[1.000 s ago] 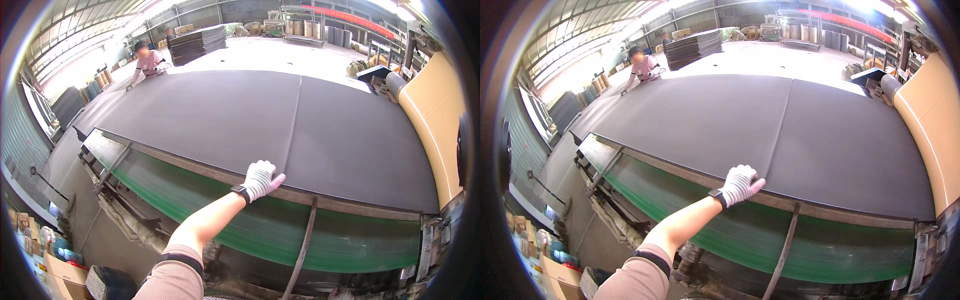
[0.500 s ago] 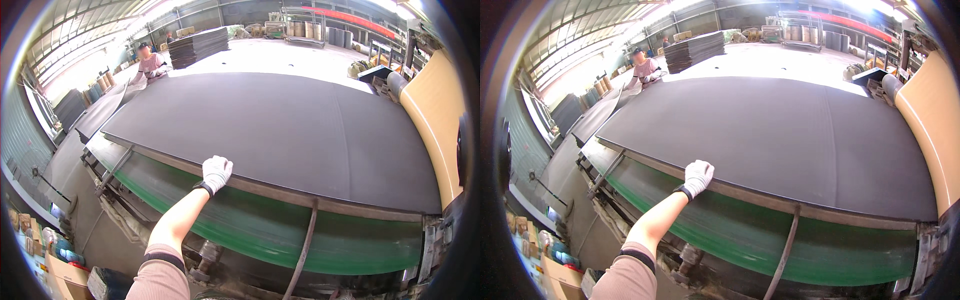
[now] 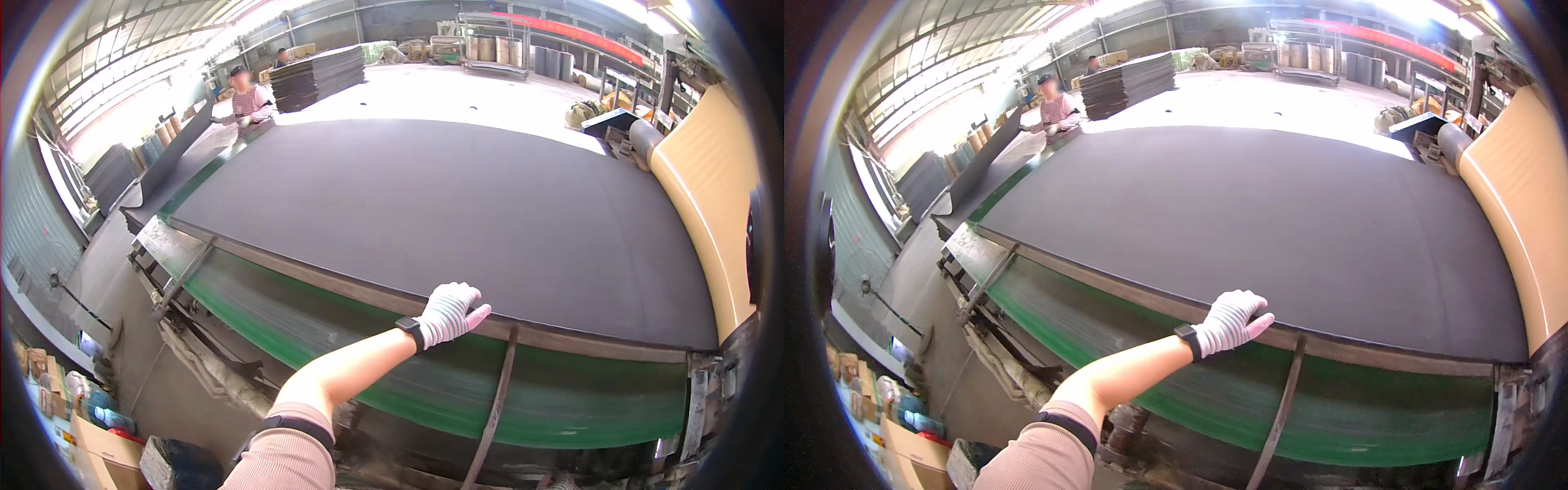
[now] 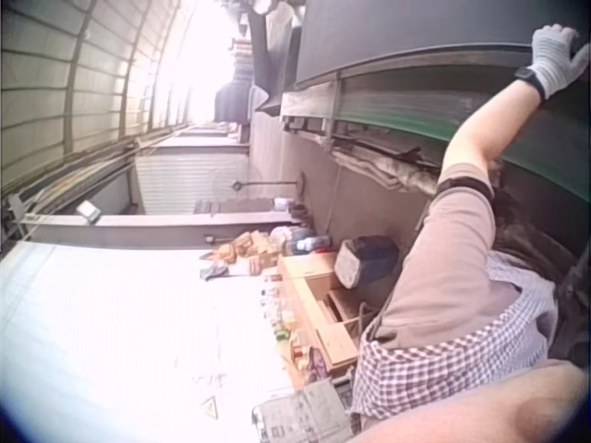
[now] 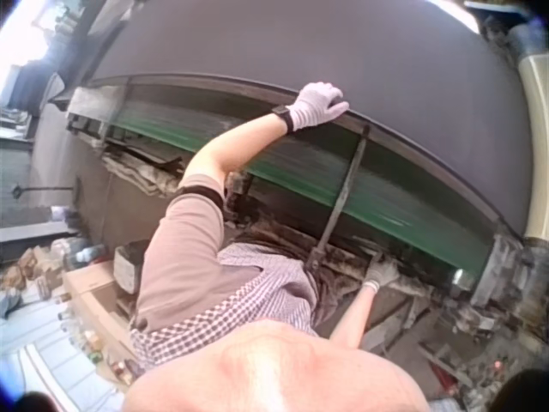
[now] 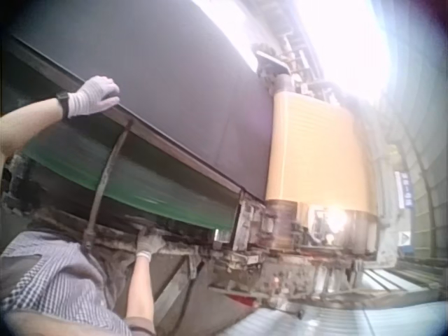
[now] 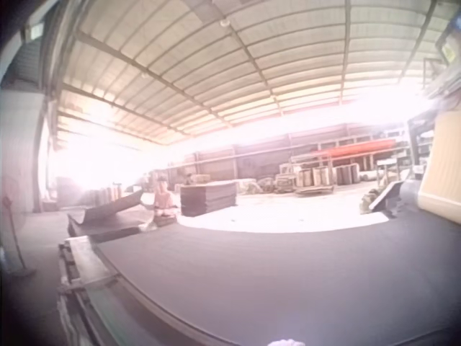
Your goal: Guiding and aligning sheets of dark flexible material along a manufacturing conveyor line.
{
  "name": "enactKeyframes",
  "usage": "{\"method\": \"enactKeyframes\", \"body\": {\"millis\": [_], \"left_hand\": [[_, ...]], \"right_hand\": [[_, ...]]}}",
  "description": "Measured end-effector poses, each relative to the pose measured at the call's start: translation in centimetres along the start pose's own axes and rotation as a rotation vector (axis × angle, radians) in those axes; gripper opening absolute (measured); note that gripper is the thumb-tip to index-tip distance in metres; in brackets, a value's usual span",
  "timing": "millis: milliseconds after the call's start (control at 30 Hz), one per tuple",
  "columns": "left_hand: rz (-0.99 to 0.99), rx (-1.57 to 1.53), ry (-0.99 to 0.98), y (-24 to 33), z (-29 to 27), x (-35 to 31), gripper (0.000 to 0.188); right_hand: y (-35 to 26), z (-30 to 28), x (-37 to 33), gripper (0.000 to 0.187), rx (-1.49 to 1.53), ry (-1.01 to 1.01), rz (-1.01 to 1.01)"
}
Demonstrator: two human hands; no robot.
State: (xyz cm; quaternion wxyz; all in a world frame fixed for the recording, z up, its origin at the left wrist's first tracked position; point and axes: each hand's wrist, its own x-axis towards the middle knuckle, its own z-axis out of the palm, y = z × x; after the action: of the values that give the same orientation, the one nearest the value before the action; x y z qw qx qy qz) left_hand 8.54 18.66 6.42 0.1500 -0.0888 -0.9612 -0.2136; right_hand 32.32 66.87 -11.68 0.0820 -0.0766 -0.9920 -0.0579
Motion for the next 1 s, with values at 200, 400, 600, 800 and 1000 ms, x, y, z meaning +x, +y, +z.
{"method": "enactKeyframes", "body": {"millis": [200, 400, 600, 800, 1000], "left_hand": [[0.058, 0.169, 0.353, -5.9, -3.3, -0.9, 0.039], [-0.427, 0.388, 0.121, -12.7, -5.1, -3.2, 0.038], [-0.199, 0.374, 0.092, -4.7, -1.1, -0.4, 0.044], [-0.062, 0.218, -0.006, 1.9, 2.3, 1.4, 0.047], [0.126, -0.130, 0.110, 2.1, 1.4, 0.9, 0.044]], "right_hand": [[-0.6, -0.6, -0.2, 0.039, 0.053, 0.073, -0.035], [-0.5, -0.5, -0.1, 0.040, 0.021, 0.041, -0.029], [-0.9, -1.5, 0.3, 0.039, 0.052, -0.044, 0.003], [-1.0, -1.8, 0.3, 0.037, 0.050, -0.080, 0.038], [-0.4, -0.8, 0.0, 0.038, 0.059, -0.149, 0.065]]}}
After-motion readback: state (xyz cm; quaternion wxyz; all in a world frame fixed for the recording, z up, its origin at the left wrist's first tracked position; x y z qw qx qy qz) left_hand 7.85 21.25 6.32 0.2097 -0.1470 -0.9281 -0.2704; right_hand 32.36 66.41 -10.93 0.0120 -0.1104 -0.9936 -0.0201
